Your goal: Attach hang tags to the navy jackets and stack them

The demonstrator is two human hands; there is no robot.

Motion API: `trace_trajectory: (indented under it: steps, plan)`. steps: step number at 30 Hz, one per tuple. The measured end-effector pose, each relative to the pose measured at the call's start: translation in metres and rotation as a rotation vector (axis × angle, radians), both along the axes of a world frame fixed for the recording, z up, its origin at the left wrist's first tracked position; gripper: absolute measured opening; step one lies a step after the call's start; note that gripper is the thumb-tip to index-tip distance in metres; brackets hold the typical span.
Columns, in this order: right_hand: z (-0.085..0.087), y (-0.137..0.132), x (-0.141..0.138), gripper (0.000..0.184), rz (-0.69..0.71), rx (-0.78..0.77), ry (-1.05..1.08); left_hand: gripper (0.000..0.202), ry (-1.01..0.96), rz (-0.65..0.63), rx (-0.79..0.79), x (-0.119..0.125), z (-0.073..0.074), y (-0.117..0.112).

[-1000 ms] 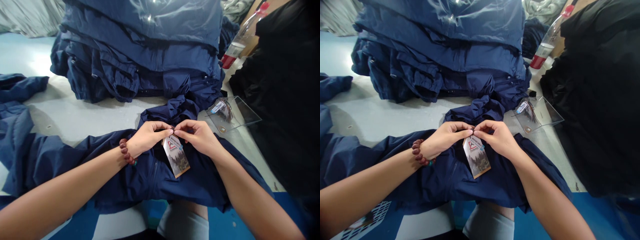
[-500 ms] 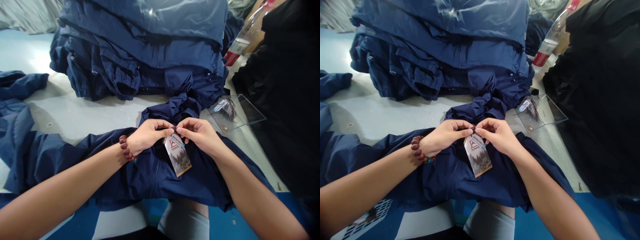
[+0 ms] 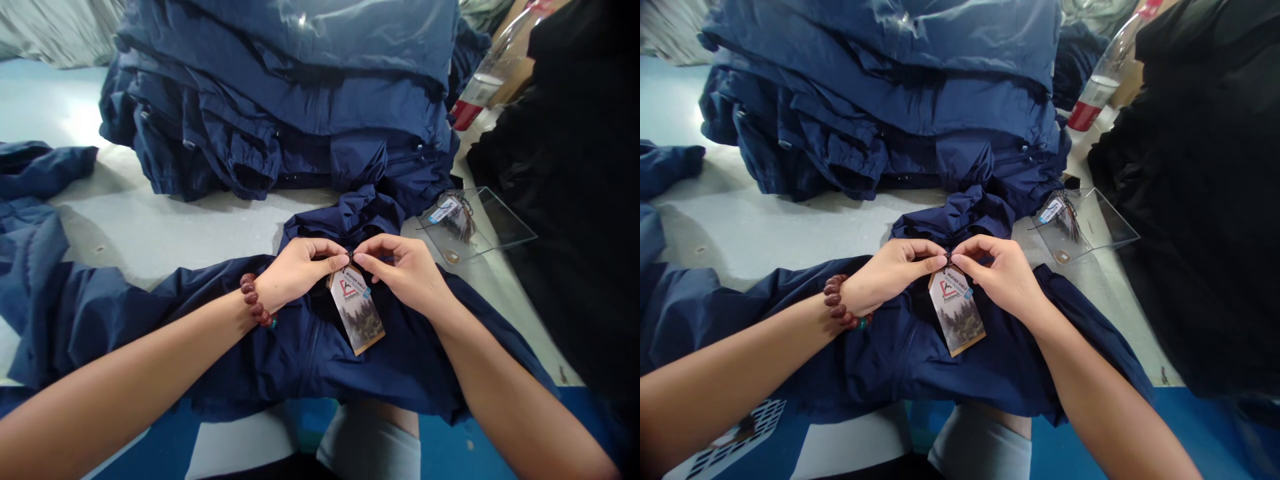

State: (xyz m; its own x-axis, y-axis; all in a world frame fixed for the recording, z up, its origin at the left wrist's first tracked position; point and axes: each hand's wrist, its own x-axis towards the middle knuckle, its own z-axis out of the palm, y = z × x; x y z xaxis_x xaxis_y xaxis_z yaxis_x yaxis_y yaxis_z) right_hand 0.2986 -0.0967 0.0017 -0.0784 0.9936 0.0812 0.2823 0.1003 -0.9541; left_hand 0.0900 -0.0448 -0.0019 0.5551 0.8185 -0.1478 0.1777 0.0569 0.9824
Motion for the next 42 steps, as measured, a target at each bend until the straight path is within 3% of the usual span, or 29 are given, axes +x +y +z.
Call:
trace_trajectory:
  steps: [5, 12, 19, 26, 42]
  plan:
    - [-0.001, 0.000, 0.000, 0.023, -0.001, -0.015, 0.006, 0.027, 0.044, -0.048, 0.076, 0.001, 0.000, -0.002]
    - [-0.004, 0.000, -0.001, 0.023, -0.016, -0.021, 0.024, 0.024, 0.032, -0.035, 0.042, 0.003, 0.000, -0.002]
    - [-0.007, -0.002, -0.006, 0.015, -0.110, 0.142, -0.116, 0.029, 0.019, 0.043, 0.008, 0.004, 0.000, -0.001]
    - [-0.013, -0.002, -0.009, 0.015, -0.086, 0.062, 0.035, 0.025, 0.010, 0.062, 0.024, 0.003, -0.002, -0.001]
    - [-0.014, 0.004, -0.015, 0.023, -0.094, 0.016, 0.158, 0.026, -0.038, 0.180, -0.082, 0.000, 0.000, -0.002]
